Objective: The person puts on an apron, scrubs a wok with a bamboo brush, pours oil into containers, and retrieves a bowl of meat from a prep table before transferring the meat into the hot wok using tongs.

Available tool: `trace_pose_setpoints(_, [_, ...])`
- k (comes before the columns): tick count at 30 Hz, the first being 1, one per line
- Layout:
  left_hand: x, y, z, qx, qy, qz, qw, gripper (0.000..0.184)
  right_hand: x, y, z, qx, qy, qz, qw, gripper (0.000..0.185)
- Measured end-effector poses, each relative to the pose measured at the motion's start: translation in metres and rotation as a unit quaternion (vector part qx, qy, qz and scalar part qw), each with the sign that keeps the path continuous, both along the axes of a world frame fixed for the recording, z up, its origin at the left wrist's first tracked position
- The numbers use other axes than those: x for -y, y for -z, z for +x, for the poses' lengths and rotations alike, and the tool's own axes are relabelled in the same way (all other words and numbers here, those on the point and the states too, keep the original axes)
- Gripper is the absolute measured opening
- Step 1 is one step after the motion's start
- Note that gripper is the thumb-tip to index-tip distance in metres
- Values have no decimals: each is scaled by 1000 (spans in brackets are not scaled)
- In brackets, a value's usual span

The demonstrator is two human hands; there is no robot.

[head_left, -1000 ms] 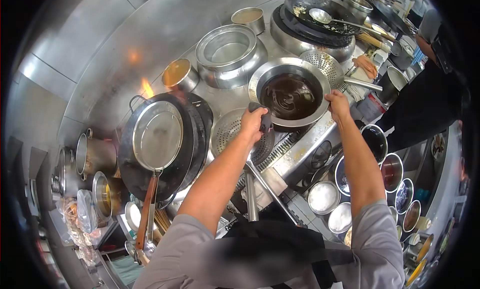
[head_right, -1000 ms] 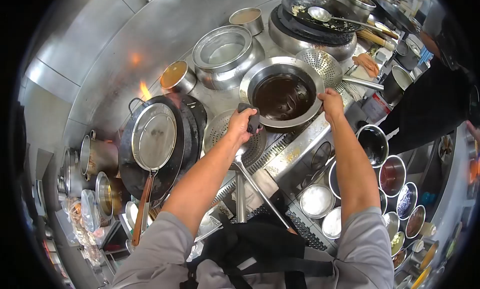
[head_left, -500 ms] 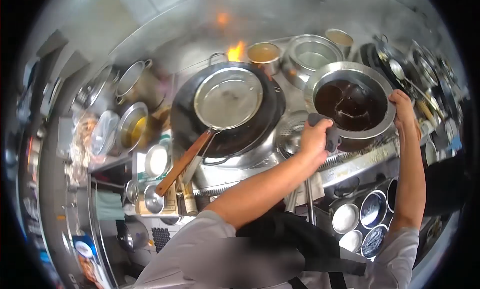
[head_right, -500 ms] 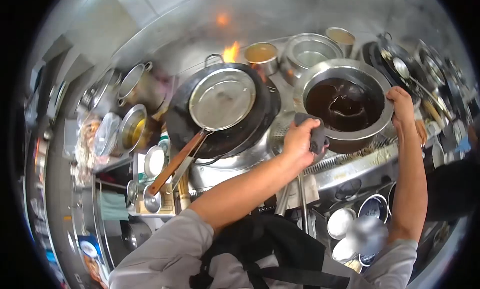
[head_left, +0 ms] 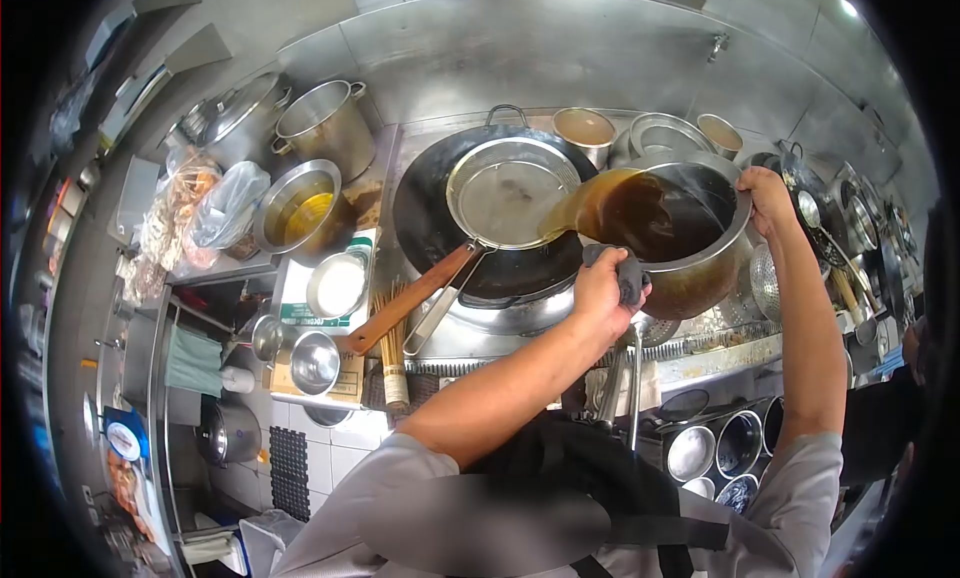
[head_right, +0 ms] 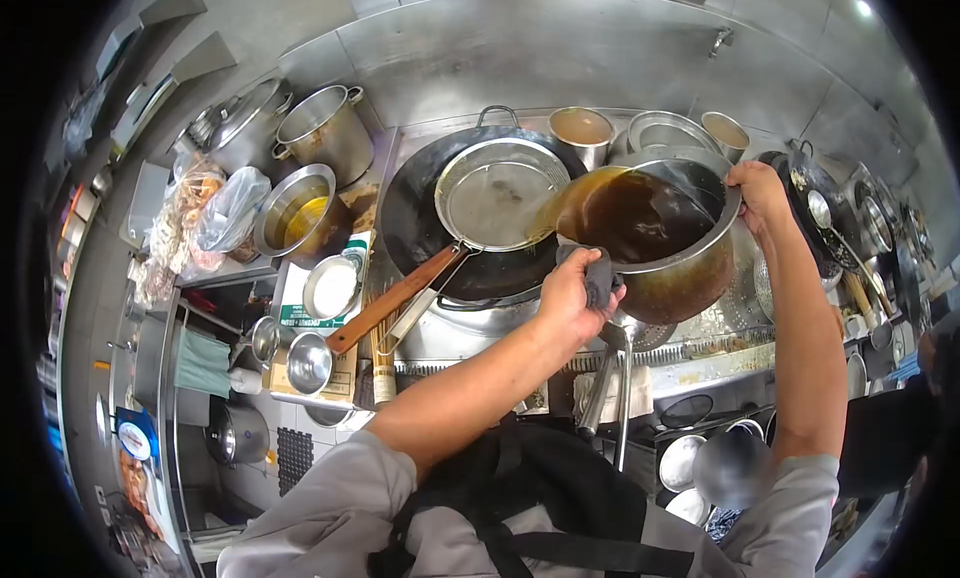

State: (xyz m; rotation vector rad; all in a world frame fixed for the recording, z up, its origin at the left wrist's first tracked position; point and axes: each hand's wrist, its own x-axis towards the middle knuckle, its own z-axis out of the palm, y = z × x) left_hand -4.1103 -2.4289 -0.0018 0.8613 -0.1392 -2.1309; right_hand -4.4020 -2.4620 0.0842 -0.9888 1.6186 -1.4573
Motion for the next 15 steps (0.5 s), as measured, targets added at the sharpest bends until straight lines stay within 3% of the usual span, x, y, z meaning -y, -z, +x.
trace_pose_setpoints(15, [12, 7, 27, -64, 8, 66, 996, 26, 27, -27, 46, -49, 5, 43, 998, 10])
